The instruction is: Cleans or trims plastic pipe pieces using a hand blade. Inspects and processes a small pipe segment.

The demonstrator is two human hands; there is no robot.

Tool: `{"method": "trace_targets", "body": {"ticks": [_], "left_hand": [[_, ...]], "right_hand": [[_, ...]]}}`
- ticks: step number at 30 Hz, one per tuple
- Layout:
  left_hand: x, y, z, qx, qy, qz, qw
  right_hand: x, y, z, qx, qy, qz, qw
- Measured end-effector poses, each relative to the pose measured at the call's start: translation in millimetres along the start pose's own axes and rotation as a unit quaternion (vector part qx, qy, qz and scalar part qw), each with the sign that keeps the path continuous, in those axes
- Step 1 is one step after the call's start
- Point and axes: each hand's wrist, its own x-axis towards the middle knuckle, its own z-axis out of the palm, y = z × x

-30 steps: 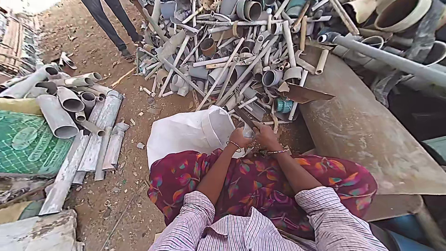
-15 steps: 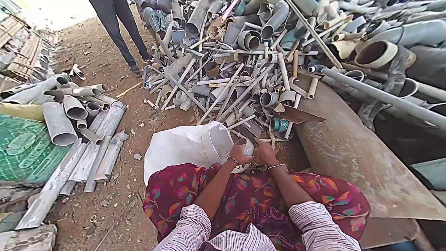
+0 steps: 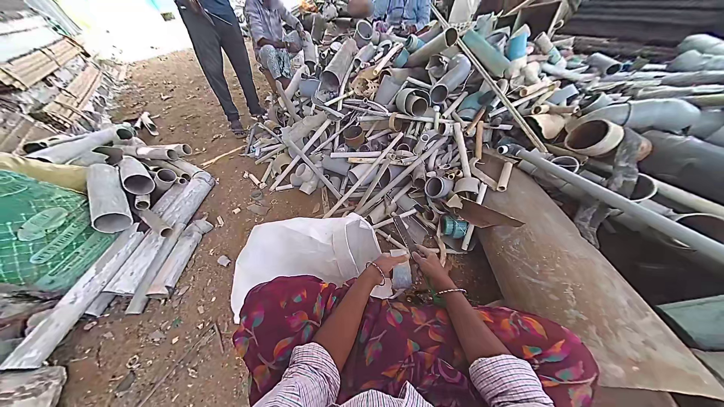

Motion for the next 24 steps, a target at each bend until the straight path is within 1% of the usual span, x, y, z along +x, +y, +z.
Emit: {"method": "trace_targets", "body": {"ticks": [1,2,3,5,7,9,11,13,15,17,18,20,22,24], "left_hand": [[-0.7,2.9,0.2,-0.07,0.051,-0.011,0.996],[-1.9,6.2,-0.5,-0.103,0.078,-0.008,0.992],[-3.7,8.2,-1.0,-0.108,0.093,0.004,0.99],[-9.3,10.2,-0.2,-0.076,0.098,0.02,0.992],[-13.2,12.1,3.4,-0.055,0.103,0.008,0.993],[-13.2,12.3,5.3,-0.052,0.102,-0.011,0.993],[-12.1,11.9,5.8,-0.049,0.098,-0.015,0.994],[-9.1,10.8,4.3,-0.031,0.099,-0.005,0.995],[-5.0,8.2,0.1,-0.02,0.097,0.005,0.995],[-0.9,5.5,-1.2,-0.01,0.123,0.02,0.992],[1.7,4.1,-1.4,0.002,0.146,0.026,0.989],[4.7,3.9,-3.2,0.072,0.179,0.013,0.981],[2.2,5.9,-2.8,0.177,0.202,0.005,0.963],[-5.8,10.0,-0.2,0.246,0.223,0.0,0.943]], "right_hand": [[-1.5,-1.2,2.6,-0.022,-0.014,-0.015,1.0],[-3.0,-3.9,5.0,-0.038,-0.018,-0.025,0.999],[-3.2,-6.1,7.0,-0.052,-0.012,-0.03,0.998],[-0.3,-6.2,6.7,-0.081,0.013,-0.036,0.996],[3.5,-4.6,2.8,-0.113,0.043,-0.041,0.992],[2.8,-4.9,-0.4,-0.134,0.05,-0.043,0.989],[0.3,-4.5,-0.6,-0.175,0.047,-0.062,0.982],[-7.2,-11.6,1.0,-0.251,0.029,-0.077,0.964],[-16.1,-21.8,6.2,-0.337,0.009,-0.082,0.938],[-21.0,-28.2,12.1,-0.383,-0.002,-0.09,0.92],[-21.4,-29.8,13.9,-0.395,-0.007,-0.089,0.914],[-19.6,-28.9,16.2,-0.412,-0.02,-0.077,0.908],[-18.5,-30.2,18.2,-0.433,-0.037,-0.059,0.899],[-22.4,-33.7,21.4,-0.459,-0.05,-0.057,0.885]]}}
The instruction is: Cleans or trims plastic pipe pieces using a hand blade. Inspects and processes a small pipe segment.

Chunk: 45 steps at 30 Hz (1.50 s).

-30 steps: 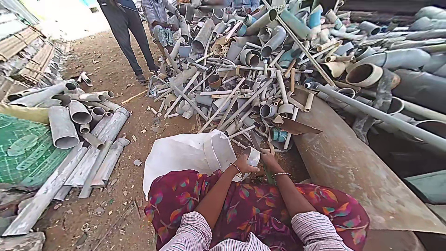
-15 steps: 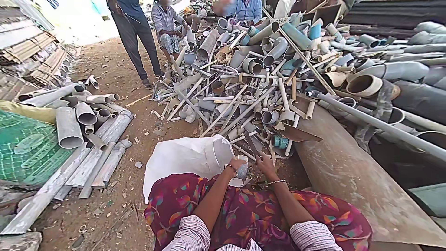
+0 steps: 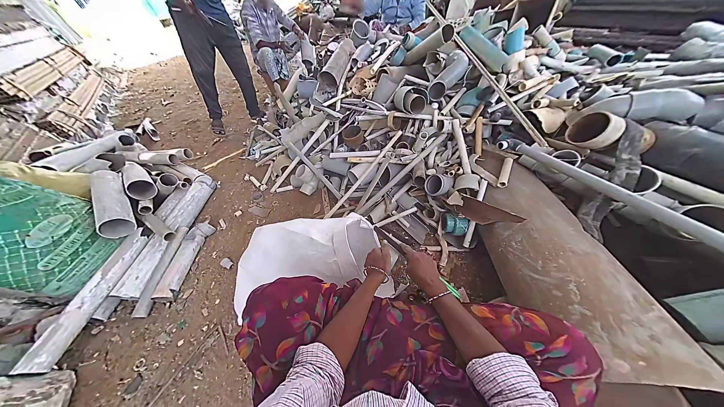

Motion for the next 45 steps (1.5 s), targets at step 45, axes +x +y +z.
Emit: {"method": "trace_targets", "body": {"ticks": [45], "left_hand": [[6.1,-16.9,4.4,0.016,0.203,0.094,0.975]], "right_hand": [[-6.8,3.7,19.7,0.073,0.051,-0.028,0.996]]}}
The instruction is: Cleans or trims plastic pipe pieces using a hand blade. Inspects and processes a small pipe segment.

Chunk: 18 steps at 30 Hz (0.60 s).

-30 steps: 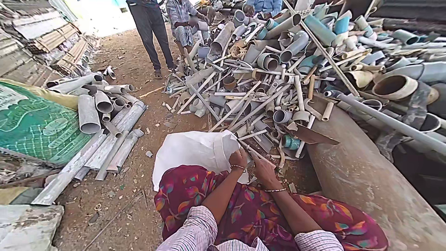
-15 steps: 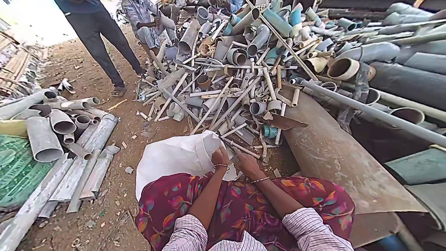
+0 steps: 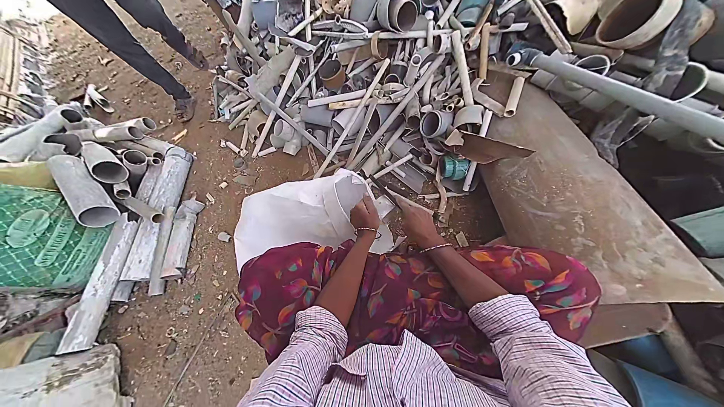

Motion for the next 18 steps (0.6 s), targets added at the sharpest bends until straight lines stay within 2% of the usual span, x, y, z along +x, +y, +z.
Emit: {"method": "trace_targets", "body": {"ticks": [2,6,9,12,14,15,18], "left_hand": [[2.4,-1.9,3.3,-0.005,0.001,0.001,1.0],[1.9,-3.0,6.0,-0.013,-0.025,-0.008,1.0],[3.9,-2.9,3.3,-0.039,0.007,0.005,0.999],[6.5,-2.4,3.1,-0.05,0.007,-0.008,0.999],[5.0,-1.2,4.0,-0.048,0.007,0.005,0.999],[3.7,-0.6,4.3,-0.047,0.014,0.016,0.999],[0.4,2.3,6.8,-0.088,0.039,0.01,0.995]], "right_hand": [[-3.9,-4.1,2.3,-0.001,0.027,-0.024,0.999],[5.8,0.4,-3.2,-0.017,-0.029,0.032,0.999],[0.2,-3.7,-4.5,0.014,0.021,0.009,1.0],[-4.0,-5.5,-1.4,0.025,0.088,-0.039,0.995],[-0.7,1.8,3.8,0.001,0.093,-0.054,0.994],[3.3,7.1,6.7,-0.01,0.078,-0.04,0.996],[16.2,27.4,5.7,-0.019,-0.021,0.074,0.997]]}}
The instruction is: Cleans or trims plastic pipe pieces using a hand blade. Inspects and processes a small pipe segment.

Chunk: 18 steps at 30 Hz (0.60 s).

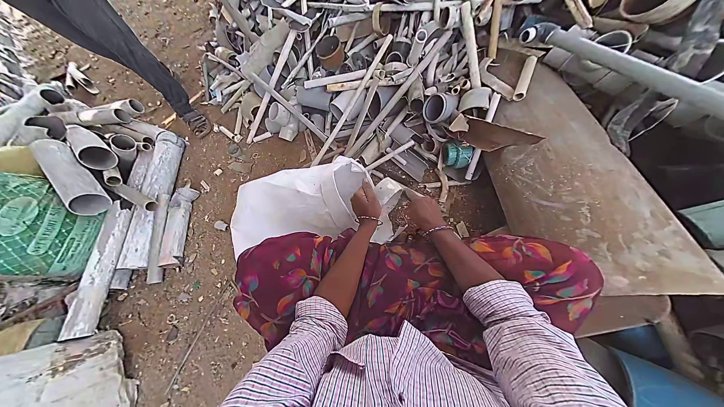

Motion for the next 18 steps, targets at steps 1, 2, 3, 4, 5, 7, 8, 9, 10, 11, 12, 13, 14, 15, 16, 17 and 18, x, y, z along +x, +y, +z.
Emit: {"method": "trace_targets", "body": {"ticks": [1,2,3,4,5,7,8,9,10,11,12,13,14,15,16,17,18], "left_hand": [[2.7,1.5,-1.9,-0.002,-0.001,-0.009,1.0],[5.3,1.4,-3.7,0.007,-0.003,-0.015,1.0],[5.7,-0.1,-4.3,0.017,-0.008,-0.021,1.0],[5.6,-1.5,-2.9,0.023,-0.017,-0.025,0.999],[5.4,-2.3,-1.9,0.028,-0.023,-0.023,0.999],[1.2,-4.3,-1.7,0.038,-0.024,0.002,0.999],[0.8,-5.0,-1.1,0.027,-0.011,0.015,0.999],[2.0,-3.5,-0.4,0.005,0.001,0.016,1.0],[3.1,-1.8,-1.3,0.002,0.007,0.015,1.0],[2.6,-1.2,-2.5,0.018,0.005,0.016,1.0],[2.1,-1.2,-2.3,0.036,-0.005,0.007,0.999],[3.0,-2.6,0.0,0.047,-0.014,-0.006,0.999],[4.1,-4.4,1.9,0.055,-0.021,-0.018,0.998],[3.6,-6.8,4.0,0.059,-0.023,-0.02,0.998],[1.1,-7.8,4.9,0.065,-0.028,-0.014,0.997],[-0.6,-7.7,6.3,0.059,-0.021,0.002,0.998],[-0.4,-4.3,7.8,0.039,-0.006,0.013,0.999]], "right_hand": [[2.1,0.5,-1.9,0.008,0.003,0.01,1.0],[-1.5,-5.5,-7.0,0.021,0.024,0.003,0.999],[-8.7,-12.6,-12.0,0.038,0.056,-0.023,0.997],[-14.6,-17.6,-14.7,0.053,0.092,-0.061,0.993],[-16.1,-19.0,-12.4,0.053,0.115,-0.093,0.988],[-7.6,-9.3,-2.7,0.009,0.046,-0.071,0.996],[0.7,-2.5,-0.4,-0.012,-0.008,-0.038,0.999],[7.7,1.7,-1.3,-0.016,-0.041,-0.014,0.999],[9.4,0.8,-3.9,0.0,-0.044,0.002,0.999],[5.1,-4.3,-8.7,0.023,-0.02,0.003,1.0],[-0.4,-9.3,-13.3,0.039,0.025,-0.02,0.999],[-5.0,-13.4,-16.0,0.05,0.074,-0.056,0.994],[-6.7,-15.0,-15.0,0.053,0.096,-0.087,0.99],[-5.8,-13.3,-13.0,0.037,0.061,-0.083,0.994],[-4.0,-8.7,-10.8,0.01,-0.002,-0.055,0.998],[-1.3,-4.1,-10.9,-0.006,-0.058,-0.018,0.998],[2.2,-0.4,-12.4,-0.01,-0.087,0.009,0.996]]}}
